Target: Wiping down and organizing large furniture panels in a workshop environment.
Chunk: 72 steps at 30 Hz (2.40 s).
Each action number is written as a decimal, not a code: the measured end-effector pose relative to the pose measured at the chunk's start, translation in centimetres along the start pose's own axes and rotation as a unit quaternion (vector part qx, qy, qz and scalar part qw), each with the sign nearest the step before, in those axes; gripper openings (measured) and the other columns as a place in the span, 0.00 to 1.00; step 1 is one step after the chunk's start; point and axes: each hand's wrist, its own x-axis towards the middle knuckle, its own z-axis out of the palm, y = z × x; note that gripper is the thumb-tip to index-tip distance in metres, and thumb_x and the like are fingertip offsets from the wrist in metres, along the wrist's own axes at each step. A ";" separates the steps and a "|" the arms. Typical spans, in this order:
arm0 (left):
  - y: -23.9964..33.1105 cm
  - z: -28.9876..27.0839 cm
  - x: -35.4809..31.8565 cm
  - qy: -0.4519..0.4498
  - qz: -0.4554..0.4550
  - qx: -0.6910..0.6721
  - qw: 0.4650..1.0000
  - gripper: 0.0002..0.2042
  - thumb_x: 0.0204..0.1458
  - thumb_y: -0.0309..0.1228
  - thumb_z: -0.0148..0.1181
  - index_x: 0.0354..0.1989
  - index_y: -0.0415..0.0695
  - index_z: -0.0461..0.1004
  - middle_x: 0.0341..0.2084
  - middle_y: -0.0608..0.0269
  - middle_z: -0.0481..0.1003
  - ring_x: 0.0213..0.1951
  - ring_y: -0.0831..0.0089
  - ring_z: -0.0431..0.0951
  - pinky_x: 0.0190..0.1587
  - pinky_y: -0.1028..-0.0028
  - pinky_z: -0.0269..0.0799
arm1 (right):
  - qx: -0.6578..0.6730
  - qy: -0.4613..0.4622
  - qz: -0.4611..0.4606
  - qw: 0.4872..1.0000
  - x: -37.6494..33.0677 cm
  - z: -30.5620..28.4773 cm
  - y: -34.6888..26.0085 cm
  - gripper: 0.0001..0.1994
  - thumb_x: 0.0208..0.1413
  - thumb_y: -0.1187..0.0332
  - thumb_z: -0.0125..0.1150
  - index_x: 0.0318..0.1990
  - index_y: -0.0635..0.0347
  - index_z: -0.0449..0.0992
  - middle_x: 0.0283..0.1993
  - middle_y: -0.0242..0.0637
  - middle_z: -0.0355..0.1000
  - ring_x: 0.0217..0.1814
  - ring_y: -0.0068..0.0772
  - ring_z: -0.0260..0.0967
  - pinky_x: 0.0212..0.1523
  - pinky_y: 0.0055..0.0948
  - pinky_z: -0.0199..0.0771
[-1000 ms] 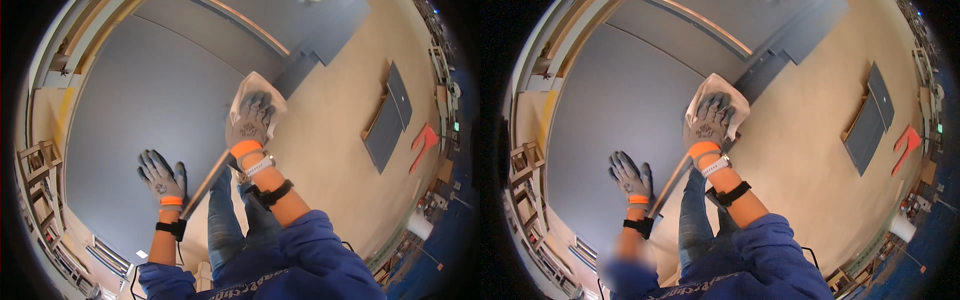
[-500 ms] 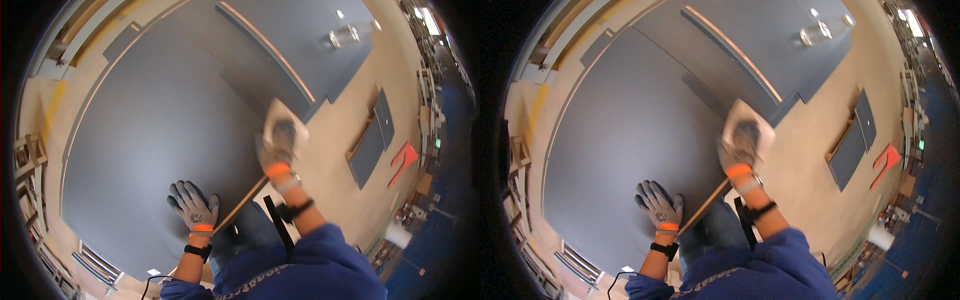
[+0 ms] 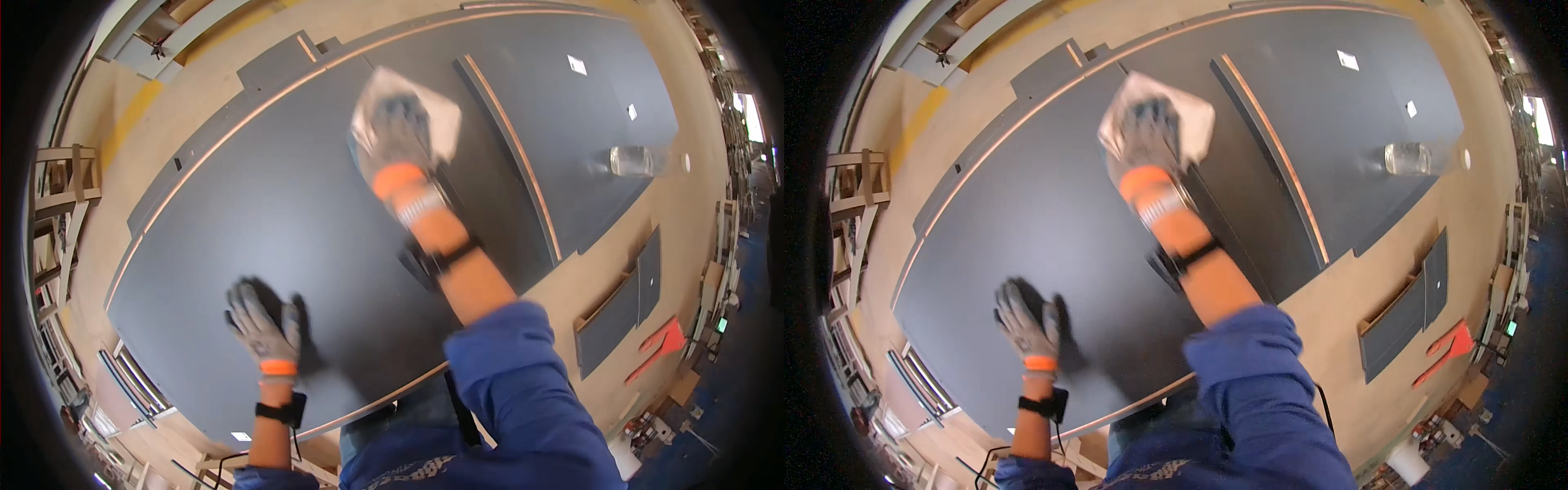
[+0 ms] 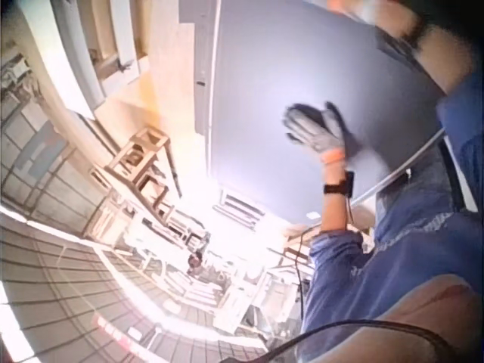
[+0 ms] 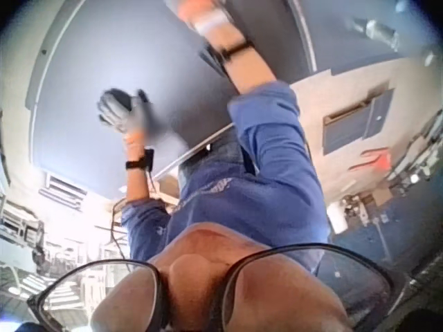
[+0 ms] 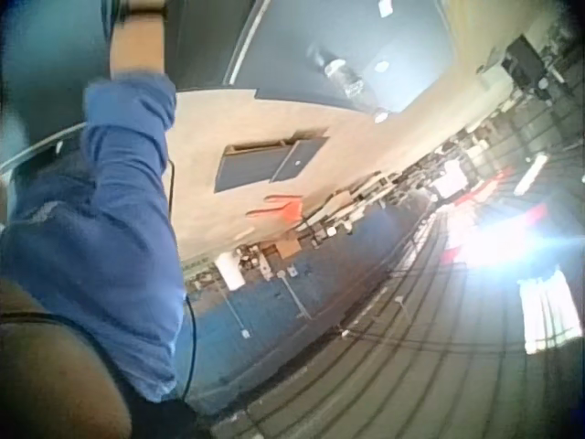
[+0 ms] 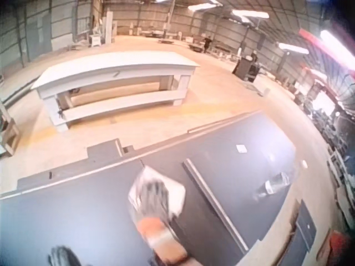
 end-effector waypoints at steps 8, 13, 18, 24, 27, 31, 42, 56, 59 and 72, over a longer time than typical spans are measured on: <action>-1.1 2.2 3.5 0.054 -0.054 0.024 0.997 0.40 0.50 0.48 0.50 0.66 0.32 0.50 0.66 0.41 0.51 0.68 0.46 0.48 0.68 0.48 0.40 | -0.058 0.075 -0.050 0.994 5.0 0.0 1.3 0.33 0.60 0.49 0.40 0.66 0.65 0.56 0.68 0.56 0.52 0.72 0.59 0.44 0.71 0.54 0.38; -1.5 1.8 3.8 0.024 -0.058 0.027 0.998 0.40 0.49 0.47 0.51 0.66 0.31 0.50 0.66 0.39 0.51 0.68 0.45 0.48 0.68 0.46 0.39 | -0.015 0.121 -0.034 0.992 12.2 1.3 -2.8 0.32 0.63 0.49 0.36 0.67 0.63 0.55 0.71 0.54 0.49 0.74 0.56 0.40 0.72 0.51 0.34; -1.8 1.6 3.1 0.012 -0.081 0.013 0.997 0.41 0.47 0.47 0.53 0.64 0.29 0.50 0.65 0.38 0.52 0.68 0.44 0.48 0.67 0.44 0.38 | -0.105 0.090 -0.003 0.990 6.3 1.5 -0.5 0.32 0.64 0.51 0.35 0.69 0.64 0.51 0.73 0.50 0.46 0.77 0.52 0.35 0.74 0.47 0.32; -1.7 1.1 3.9 0.003 -0.073 0.004 0.997 0.41 0.47 0.46 0.54 0.65 0.30 0.50 0.65 0.39 0.53 0.68 0.45 0.49 0.67 0.46 0.40 | -0.005 0.032 -0.188 0.982 7.2 3.3 -13.3 0.30 0.62 0.55 0.39 0.67 0.64 0.55 0.70 0.49 0.52 0.74 0.47 0.43 0.73 0.46 0.38; -1.5 0.7 4.2 -0.014 -0.090 -0.025 0.995 0.41 0.47 0.46 0.55 0.65 0.30 0.51 0.64 0.40 0.53 0.68 0.45 0.48 0.67 0.46 0.37 | 0.040 0.085 -0.437 0.894 2.0 5.7 -21.8 0.25 0.61 0.60 0.40 0.63 0.62 0.60 0.63 0.51 0.62 0.66 0.46 0.58 0.67 0.45 0.54; -1.4 0.2 4.8 -0.024 -0.078 -0.033 0.996 0.41 0.49 0.49 0.54 0.64 0.30 0.52 0.64 0.39 0.54 0.69 0.46 0.47 0.68 0.46 0.36 | 0.182 0.154 -0.301 0.923 6.2 9.0 -14.2 0.23 0.61 0.57 0.42 0.57 0.60 0.69 0.57 0.50 0.68 0.59 0.44 0.66 0.59 0.40 0.65; -5.4 -0.7 0.2 -0.082 -0.050 -0.189 0.977 0.39 0.53 0.51 0.51 0.65 0.33 0.52 0.66 0.39 0.50 0.69 0.45 0.47 0.69 0.50 0.39 | 0.112 -0.114 -0.193 0.968 0.6 5.1 -30.6 0.27 0.62 0.51 0.44 0.63 0.58 0.63 0.64 0.44 0.62 0.65 0.47 0.57 0.63 0.39 0.59; -8.5 0.6 -27.8 -0.196 0.117 -0.042 0.973 0.33 0.56 0.37 0.46 0.69 0.38 0.46 0.70 0.48 0.42 0.71 0.51 0.41 0.70 0.49 0.39 | 0.871 -0.432 -0.048 0.229 -13.6 -1.3 -21.2 0.31 0.59 0.47 0.52 0.65 0.53 0.59 0.64 0.36 0.59 0.64 0.39 0.57 0.63 0.39 0.62; -7.0 3.7 -28.9 -0.112 0.091 -0.032 0.989 0.31 0.55 0.32 0.43 0.69 0.39 0.47 0.70 0.49 0.44 0.71 0.53 0.44 0.69 0.48 0.42 | 0.884 -0.433 0.029 0.174 -17.9 0.0 -14.0 0.31 0.58 0.46 0.52 0.64 0.52 0.60 0.63 0.34 0.61 0.63 0.35 0.59 0.61 0.37 0.64; -1.9 1.6 -29.9 -0.078 0.058 0.106 0.990 0.32 0.56 0.34 0.43 0.70 0.42 0.45 0.69 0.48 0.45 0.70 0.44 0.43 0.66 0.40 0.42 | 0.883 -0.121 0.023 0.452 -46.0 -7.2 1.0 0.34 0.57 0.42 0.49 0.63 0.59 0.61 0.60 0.43 0.64 0.59 0.41 0.64 0.55 0.41 0.69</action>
